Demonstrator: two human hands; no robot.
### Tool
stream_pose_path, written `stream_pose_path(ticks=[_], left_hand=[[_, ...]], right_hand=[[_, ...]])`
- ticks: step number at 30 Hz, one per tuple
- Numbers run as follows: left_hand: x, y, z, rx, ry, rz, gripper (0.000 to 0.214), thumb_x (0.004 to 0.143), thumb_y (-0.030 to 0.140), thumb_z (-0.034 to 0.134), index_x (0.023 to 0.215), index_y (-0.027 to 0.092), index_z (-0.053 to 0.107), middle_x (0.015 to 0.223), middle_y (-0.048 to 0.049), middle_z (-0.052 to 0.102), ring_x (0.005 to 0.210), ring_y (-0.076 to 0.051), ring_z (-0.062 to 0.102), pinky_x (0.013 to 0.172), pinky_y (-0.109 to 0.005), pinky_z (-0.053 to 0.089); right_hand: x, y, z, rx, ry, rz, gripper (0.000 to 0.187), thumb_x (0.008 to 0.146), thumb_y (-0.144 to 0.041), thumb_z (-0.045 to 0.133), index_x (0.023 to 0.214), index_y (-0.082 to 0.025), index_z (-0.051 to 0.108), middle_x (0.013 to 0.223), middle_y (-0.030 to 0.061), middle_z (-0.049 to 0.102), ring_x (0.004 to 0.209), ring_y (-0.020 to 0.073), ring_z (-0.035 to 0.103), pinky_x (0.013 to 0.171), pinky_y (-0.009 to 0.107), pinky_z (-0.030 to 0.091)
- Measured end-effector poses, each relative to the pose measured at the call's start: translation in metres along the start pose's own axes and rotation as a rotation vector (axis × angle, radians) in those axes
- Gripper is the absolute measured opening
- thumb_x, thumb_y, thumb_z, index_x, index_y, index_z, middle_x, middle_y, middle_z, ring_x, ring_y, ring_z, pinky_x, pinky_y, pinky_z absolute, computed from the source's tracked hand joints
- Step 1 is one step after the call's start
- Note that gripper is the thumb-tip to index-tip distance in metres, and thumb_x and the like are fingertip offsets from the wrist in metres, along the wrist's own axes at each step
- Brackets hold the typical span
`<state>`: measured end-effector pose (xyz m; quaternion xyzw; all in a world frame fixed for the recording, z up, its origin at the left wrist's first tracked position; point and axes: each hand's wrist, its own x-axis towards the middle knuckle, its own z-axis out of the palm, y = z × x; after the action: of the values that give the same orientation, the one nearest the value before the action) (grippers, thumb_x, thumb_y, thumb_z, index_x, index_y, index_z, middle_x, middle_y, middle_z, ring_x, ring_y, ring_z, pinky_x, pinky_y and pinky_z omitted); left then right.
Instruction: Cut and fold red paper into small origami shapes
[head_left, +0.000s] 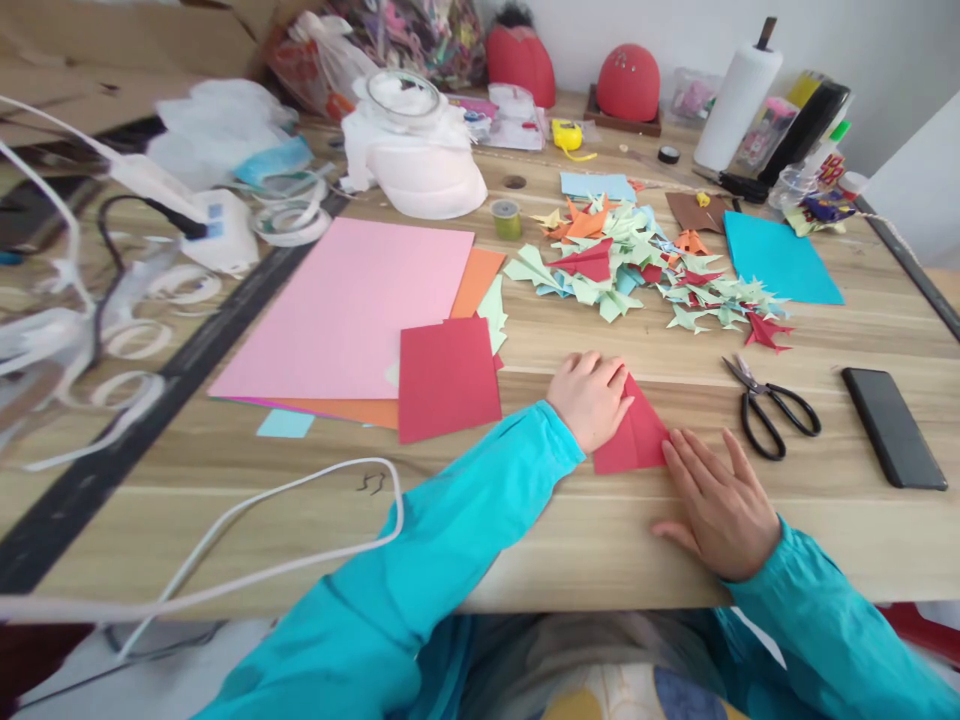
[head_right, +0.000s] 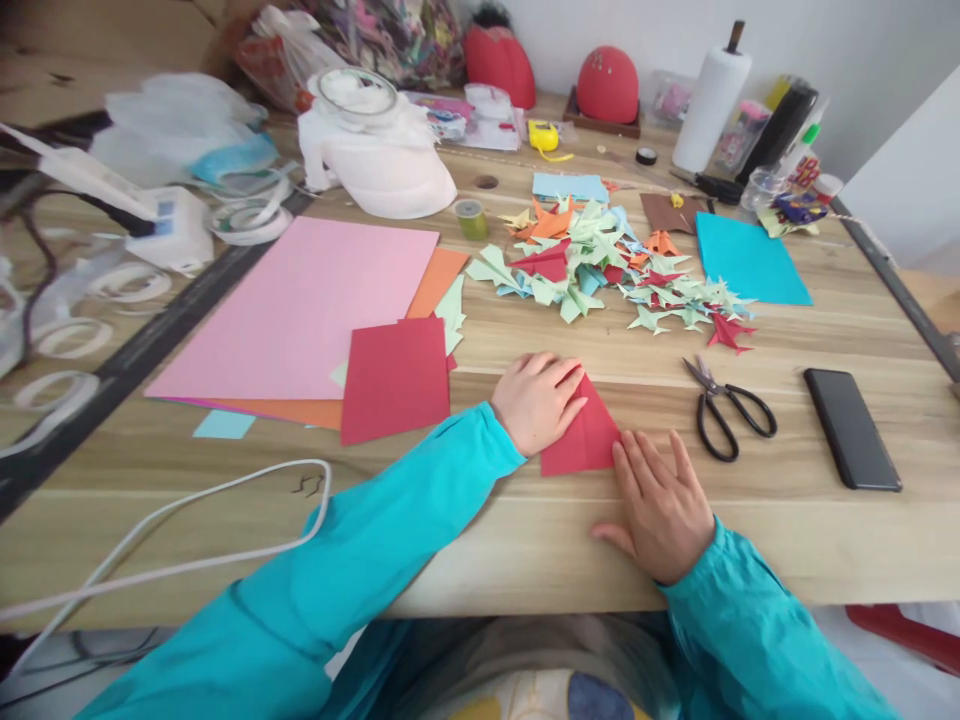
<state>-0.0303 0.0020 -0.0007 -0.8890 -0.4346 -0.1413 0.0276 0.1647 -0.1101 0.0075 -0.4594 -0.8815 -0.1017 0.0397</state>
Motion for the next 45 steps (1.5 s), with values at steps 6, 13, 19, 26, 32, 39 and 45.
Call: stream_pose_path(ticks=[6,13,19,26,32,39,45], left_hand=[[0.0,-0.001,0.003,-0.013,0.019,0.007,0.039,0.088,0.037,0.04,0.114,0.013,0.058,0.121,-0.0117,0.056,0.105,-0.026,0.047,0.086,-0.041,0.036],[0.001,-0.001,0.004,-0.036,0.053,0.011,0.036,0.088,0.033,0.038,0.108,0.013,0.061,0.115,-0.0114,0.059,0.102,-0.025,0.046,0.084,-0.041,0.036],[0.002,0.0,0.006,-0.016,0.083,0.057,0.032,0.089,0.028,0.039,0.097,0.012,0.065,0.1,-0.0119,0.061,0.096,-0.024,0.048,0.088,-0.042,0.035],[-0.003,0.008,0.015,-0.013,0.065,-0.014,0.03,0.09,0.025,0.038,0.098,0.012,0.064,0.105,-0.0131,0.061,0.097,-0.024,0.05,0.078,-0.039,0.041],[-0.004,0.008,0.01,-0.017,0.029,0.007,0.031,0.09,0.022,0.036,0.101,0.009,0.062,0.102,-0.0147,0.06,0.097,-0.025,0.05,0.077,-0.039,0.041],[-0.005,0.004,0.007,-0.013,-0.023,0.05,0.03,0.088,0.024,0.038,0.1,0.009,0.061,0.098,-0.0144,0.058,0.096,-0.026,0.048,0.077,-0.039,0.04],[-0.005,0.004,0.005,0.005,-0.026,0.065,0.029,0.087,0.025,0.042,0.099,0.009,0.061,0.095,-0.0142,0.059,0.095,-0.027,0.05,0.078,-0.04,0.038]], right_hand=[[0.019,0.018,-0.008,0.053,-0.009,-0.002,0.071,0.086,-0.058,0.03,0.134,-0.006,0.037,0.132,0.0193,0.049,0.123,0.0319,0.041,0.102,0.053,0.027],[0.072,0.023,0.015,0.114,-0.056,-0.038,0.071,0.087,-0.059,0.024,0.135,-0.007,0.035,0.135,0.0181,0.046,0.129,0.0293,0.036,0.104,0.051,0.025],[0.08,0.019,0.019,0.105,0.019,-0.045,0.072,0.087,-0.059,0.027,0.132,-0.004,0.037,0.125,0.021,0.054,0.121,0.0285,0.045,0.105,0.052,0.022],[0.075,0.017,0.022,0.125,0.025,-0.034,0.079,0.086,-0.062,0.018,0.134,0.0,0.032,0.128,0.0231,0.051,0.125,0.0296,0.041,0.105,0.052,0.021],[0.079,0.023,0.028,0.146,-0.023,-0.04,0.09,0.082,-0.068,0.009,0.139,0.001,0.019,0.136,0.023,0.042,0.132,0.0297,0.03,0.106,0.053,0.021],[0.104,0.033,0.029,0.243,-0.05,-0.03,0.092,0.079,-0.072,0.006,0.137,-0.003,0.027,0.133,0.0207,0.047,0.131,0.0296,0.032,0.107,0.054,0.016],[0.105,0.034,0.034,0.265,-0.039,-0.042,0.097,0.075,-0.075,0.004,0.138,-0.004,0.026,0.135,0.0206,0.044,0.131,0.0308,0.032,0.108,0.055,0.014]])
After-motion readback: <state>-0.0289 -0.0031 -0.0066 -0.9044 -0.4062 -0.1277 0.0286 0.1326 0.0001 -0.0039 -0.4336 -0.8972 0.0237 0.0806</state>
